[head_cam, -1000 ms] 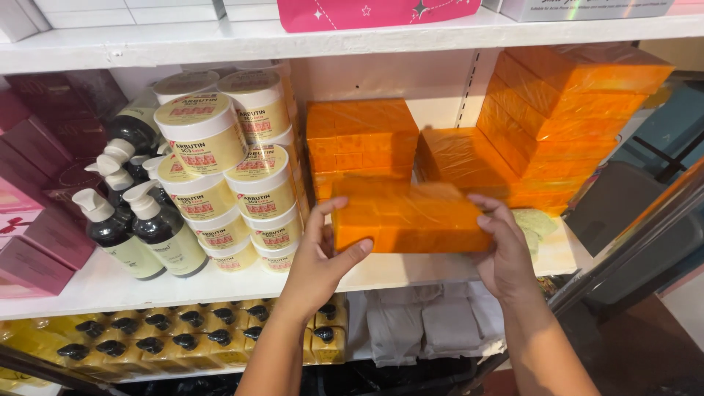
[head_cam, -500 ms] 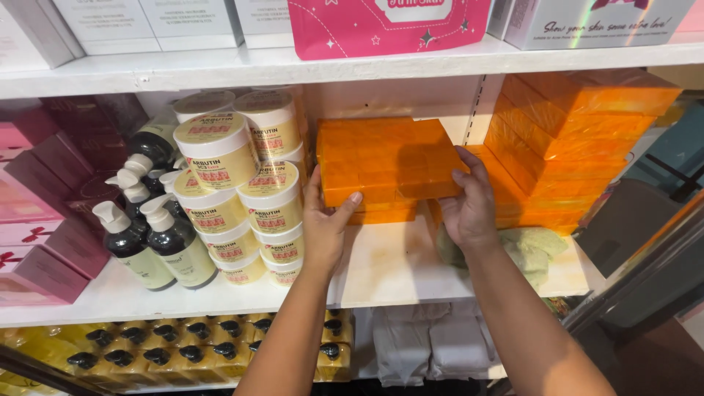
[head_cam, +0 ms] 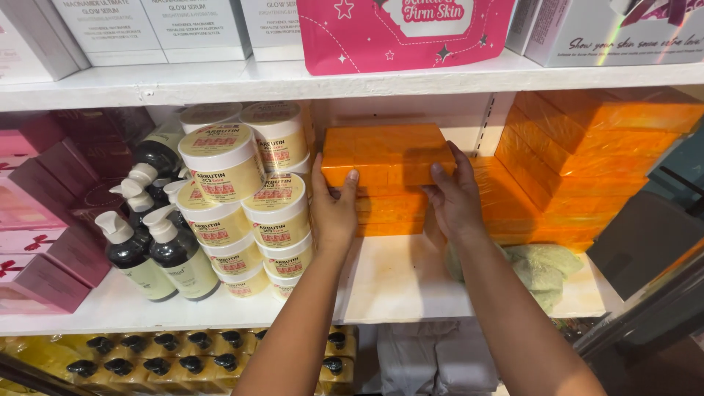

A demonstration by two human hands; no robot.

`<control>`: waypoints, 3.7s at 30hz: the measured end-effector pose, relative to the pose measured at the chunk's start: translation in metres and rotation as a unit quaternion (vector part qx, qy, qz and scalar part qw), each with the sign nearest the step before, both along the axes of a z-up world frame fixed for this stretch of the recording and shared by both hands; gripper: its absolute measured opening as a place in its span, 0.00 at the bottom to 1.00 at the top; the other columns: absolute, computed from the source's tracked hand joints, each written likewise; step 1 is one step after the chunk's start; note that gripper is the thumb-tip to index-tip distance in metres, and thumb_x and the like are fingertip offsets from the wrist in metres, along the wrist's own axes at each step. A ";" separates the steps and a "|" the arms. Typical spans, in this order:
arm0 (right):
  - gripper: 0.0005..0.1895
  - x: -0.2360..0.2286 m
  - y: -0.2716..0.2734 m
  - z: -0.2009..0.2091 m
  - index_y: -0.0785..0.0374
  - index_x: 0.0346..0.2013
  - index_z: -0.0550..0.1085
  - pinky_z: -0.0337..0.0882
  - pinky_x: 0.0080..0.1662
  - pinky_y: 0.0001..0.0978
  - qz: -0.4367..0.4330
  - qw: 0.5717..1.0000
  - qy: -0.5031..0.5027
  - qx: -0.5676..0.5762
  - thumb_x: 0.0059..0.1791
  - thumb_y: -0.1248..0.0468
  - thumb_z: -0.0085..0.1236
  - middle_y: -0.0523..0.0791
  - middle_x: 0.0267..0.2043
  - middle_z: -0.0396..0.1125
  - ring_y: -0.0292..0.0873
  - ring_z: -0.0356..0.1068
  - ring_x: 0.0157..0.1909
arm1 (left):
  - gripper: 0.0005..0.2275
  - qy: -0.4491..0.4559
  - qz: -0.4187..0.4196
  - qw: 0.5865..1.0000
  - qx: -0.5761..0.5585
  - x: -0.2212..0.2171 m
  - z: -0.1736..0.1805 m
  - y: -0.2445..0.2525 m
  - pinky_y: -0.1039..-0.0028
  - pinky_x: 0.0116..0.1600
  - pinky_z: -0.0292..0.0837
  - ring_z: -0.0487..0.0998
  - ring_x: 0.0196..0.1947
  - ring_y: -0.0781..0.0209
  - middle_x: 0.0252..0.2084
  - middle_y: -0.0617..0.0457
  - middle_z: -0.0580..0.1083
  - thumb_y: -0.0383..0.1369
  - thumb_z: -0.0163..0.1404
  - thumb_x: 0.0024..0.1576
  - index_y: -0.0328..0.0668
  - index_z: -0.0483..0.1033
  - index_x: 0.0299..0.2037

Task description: The person wipes the surface of orange plastic-wrapped boxes on a shelf using a green cloth. They pick up each box, wipe it, and place it back on the shelf among other similar boxes and skincare products.

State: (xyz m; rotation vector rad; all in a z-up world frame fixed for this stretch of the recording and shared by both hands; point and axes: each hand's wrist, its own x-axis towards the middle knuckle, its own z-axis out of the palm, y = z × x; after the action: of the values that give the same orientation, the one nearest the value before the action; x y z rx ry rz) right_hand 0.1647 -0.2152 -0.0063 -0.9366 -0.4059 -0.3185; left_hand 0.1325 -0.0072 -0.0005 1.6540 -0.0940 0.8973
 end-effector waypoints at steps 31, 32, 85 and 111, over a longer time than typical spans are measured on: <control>0.46 -0.056 0.052 -0.041 0.63 0.76 0.47 0.35 0.71 0.67 -0.455 0.580 -0.124 -0.664 0.47 0.57 0.55 0.66 0.77 0.33 0.65 0.32 0.79 | 0.45 0.047 0.111 0.879 0.461 -0.023 -0.040 -0.011 0.48 0.76 0.28 0.30 0.77 0.27 0.75 0.22 0.33 0.37 0.55 0.51 0.30 0.38 0.74; 0.46 -0.055 0.052 -0.040 0.63 0.76 0.46 0.33 0.71 0.67 -0.445 0.573 -0.114 -0.679 0.47 0.56 0.53 0.66 0.77 0.31 0.65 0.30 0.79 | 0.45 0.048 0.111 0.878 0.464 -0.021 -0.039 -0.012 0.48 0.76 0.28 0.30 0.76 0.27 0.75 0.22 0.33 0.39 0.55 0.52 0.30 0.38 0.74; 0.46 0.038 0.019 -0.026 0.67 0.76 0.45 0.56 0.72 0.37 -0.147 0.968 -0.074 -0.191 0.47 0.75 0.56 0.49 0.75 0.51 0.46 0.52 0.76 | 0.47 0.025 -0.020 0.999 0.019 0.036 -0.008 -0.005 0.66 0.74 0.50 0.57 0.73 0.42 0.73 0.33 0.55 0.32 0.64 0.45 0.26 0.46 0.73; 0.48 -0.054 -0.057 -0.018 0.67 0.76 0.47 0.49 0.73 0.43 -0.341 0.771 -0.112 -0.526 0.45 0.68 0.60 0.57 0.79 0.43 0.58 0.44 0.79 | 0.45 -0.049 -0.058 0.976 0.205 -0.028 -0.025 -0.113 0.47 0.77 0.36 0.38 0.79 0.33 0.78 0.25 0.39 0.26 0.56 0.49 0.23 0.38 0.74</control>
State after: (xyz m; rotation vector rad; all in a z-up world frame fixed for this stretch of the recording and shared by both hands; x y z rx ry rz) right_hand 0.1104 -0.2717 -0.0239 -2.1843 -0.4473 -0.9272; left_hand 0.1048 -0.1198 -0.0253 1.9595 -0.4672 0.9111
